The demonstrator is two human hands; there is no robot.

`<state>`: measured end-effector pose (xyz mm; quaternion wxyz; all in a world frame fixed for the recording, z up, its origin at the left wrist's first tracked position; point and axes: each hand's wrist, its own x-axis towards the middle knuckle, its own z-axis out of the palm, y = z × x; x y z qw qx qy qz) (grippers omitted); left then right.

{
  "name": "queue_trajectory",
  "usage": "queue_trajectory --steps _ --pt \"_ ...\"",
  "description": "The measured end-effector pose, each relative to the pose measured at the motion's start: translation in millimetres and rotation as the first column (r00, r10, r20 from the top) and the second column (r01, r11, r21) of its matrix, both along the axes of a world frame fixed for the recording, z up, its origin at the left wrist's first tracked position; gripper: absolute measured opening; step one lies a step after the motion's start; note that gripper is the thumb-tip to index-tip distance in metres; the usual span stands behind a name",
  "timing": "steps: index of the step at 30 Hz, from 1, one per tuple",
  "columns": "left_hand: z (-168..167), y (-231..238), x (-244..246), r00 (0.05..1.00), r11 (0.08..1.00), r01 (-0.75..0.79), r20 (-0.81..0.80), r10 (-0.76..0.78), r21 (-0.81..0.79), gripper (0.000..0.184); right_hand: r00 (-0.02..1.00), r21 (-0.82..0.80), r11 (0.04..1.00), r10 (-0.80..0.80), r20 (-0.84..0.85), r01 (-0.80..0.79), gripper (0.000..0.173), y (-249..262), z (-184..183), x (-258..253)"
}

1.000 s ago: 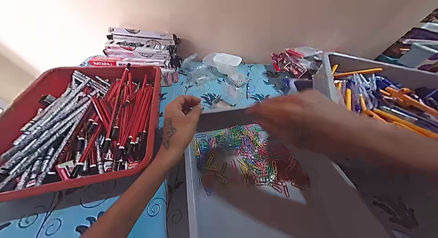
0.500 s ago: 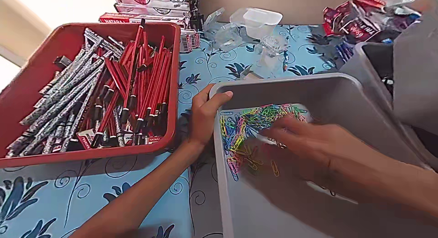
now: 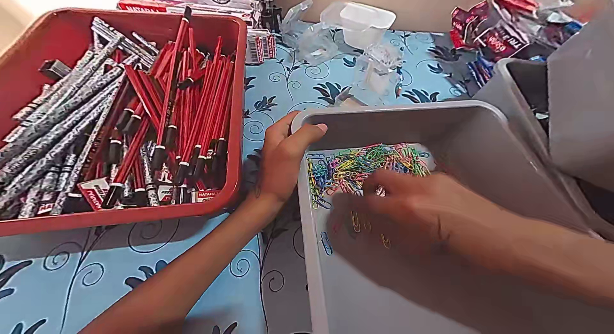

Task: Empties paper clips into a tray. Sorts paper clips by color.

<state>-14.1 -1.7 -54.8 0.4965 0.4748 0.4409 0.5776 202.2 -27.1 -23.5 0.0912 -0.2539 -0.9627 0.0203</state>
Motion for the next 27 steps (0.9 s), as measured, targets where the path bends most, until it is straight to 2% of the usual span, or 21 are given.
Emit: queue_trajectory --steps 2,5,7,12,14,16,18,23,27 --pt "0.5 -0.5 -0.2 1.0 1.0 0.001 -0.012 -0.001 -0.014 0.017 0.997 0.011 0.997 0.077 -0.002 -0.077 0.029 -23.1 -8.4 2.5" --pt "0.6 -0.3 0.5 1.0 1.0 -0.001 0.001 0.001 -0.018 0.017 0.976 -0.047 0.975 0.217 -0.016 -0.217 0.029 -50.6 -1.8 5.4" --pt "0.0 -0.5 1.1 1.0 1.0 -0.001 0.005 0.001 -0.025 0.017 0.97 -0.071 0.967 0.242 -0.023 -0.243 0.028 -60.4 2.7 4.0" --pt "2.8 -1.2 2.7 1.0 0.999 0.002 0.002 -0.002 -0.044 0.019 0.991 -0.023 0.992 0.126 0.046 -0.125 0.035 -54.3 -4.9 -12.0" --pt "2.8 -1.7 3.1 1.0 0.999 0.003 0.004 -0.003 -0.044 0.019 0.987 -0.069 0.986 0.157 0.031 -0.155 0.033 -48.8 -6.1 -14.1" --pt "2.2 -0.6 2.2 1.0 0.999 0.009 -0.004 -0.009 -0.038 0.019 0.973 -0.181 0.957 0.23 -0.008 -0.228 0.028 -45.8 -2.3 -11.2" --pt "2.0 -0.2 1.1 1.0 0.999 0.014 -0.007 -0.014 -0.036 0.018 0.969 -0.215 0.946 0.246 -0.002 -0.241 0.03 -45.0 0.6 -4.9" --pt "3.1 -0.6 1.0 0.999 1.0 0.013 -0.034 -0.014 -0.026 0.018 0.992 -0.036 0.997 0.067 0.104 -0.063 0.036 -47.8 1.9 7.6" --pt "5.2 -2.1 1.2 0.998 0.999 0.003 -0.057 -0.005 -0.042 0.017 0.981 -0.285 0.939 0.191 -0.026 -0.191 0.04 -58.9 7.2 6.2"
